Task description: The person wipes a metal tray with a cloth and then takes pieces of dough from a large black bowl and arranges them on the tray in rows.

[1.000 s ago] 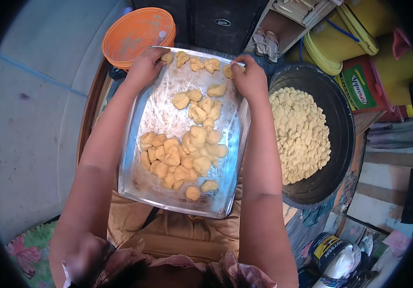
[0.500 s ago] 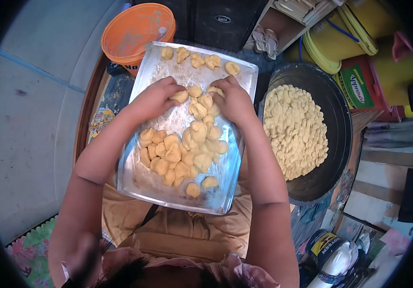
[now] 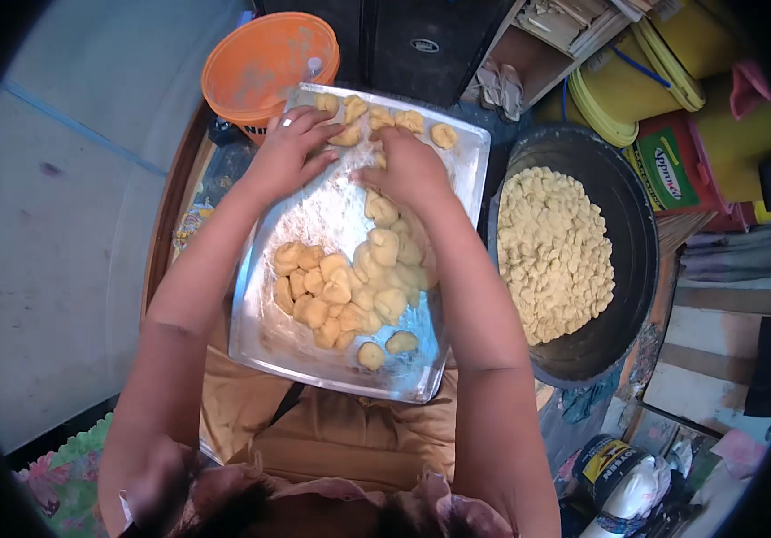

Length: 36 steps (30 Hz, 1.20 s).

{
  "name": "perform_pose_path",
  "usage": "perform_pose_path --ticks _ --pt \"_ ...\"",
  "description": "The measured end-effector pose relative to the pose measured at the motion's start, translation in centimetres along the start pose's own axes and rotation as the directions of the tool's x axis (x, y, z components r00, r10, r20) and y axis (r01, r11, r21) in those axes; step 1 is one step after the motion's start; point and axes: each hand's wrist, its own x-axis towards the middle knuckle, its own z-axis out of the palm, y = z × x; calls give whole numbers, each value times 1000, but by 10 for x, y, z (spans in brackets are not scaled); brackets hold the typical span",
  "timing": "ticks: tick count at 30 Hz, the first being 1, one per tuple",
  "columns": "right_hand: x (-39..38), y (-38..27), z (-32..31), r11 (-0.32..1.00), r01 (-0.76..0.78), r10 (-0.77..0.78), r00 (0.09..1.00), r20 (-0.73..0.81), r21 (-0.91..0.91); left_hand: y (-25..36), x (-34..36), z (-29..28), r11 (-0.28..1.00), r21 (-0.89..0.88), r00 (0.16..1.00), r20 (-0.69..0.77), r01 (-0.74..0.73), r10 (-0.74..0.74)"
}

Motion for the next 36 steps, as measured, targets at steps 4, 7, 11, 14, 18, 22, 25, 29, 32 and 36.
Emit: perform_pose_path --ticks 4,7,11,14,18,22,25,29,32,36 --pt "4 8 0 983 -186 183 969 165 2 -1 10 12 999 10 994 96 -50 48" --pt "7 19 5 970 -203 207 978 -16 132 10 19 18 999 8 996 73 -44 43" --pt "-15 29 -20 969 -78 60 995 81 236 16 23 26 973 -97 976 32 -210 214" --pt "-26 45 -22 909 -180 62 950 306 376 19 27 30 986 -50 981 103 -162 166" --pt "-18 61 -11 839 -290 309 950 36 460 32 36 32 998 19 995 90 -53 51" --pt "-20 49 -16 919 -199 270 947 -174 339 43 40 36 984 -103 982 104 -148 159" --pt "-39 46 -29 948 -236 272 950 -154 216 49 44 44 969 -95 965 113 -227 237" --pt "-45 60 -31 771 -422 531 839 -117 477 54 55 52 978 -14 964 164 -208 208" --pt "-49 61 -27 962 -166 208 960 -190 215 55 55 53 981 9 968 164 -193 189" --pt "-53 63 -25 996 -79 73 981 -177 -27 59 47 45 970 -65 971 27 -236 239"
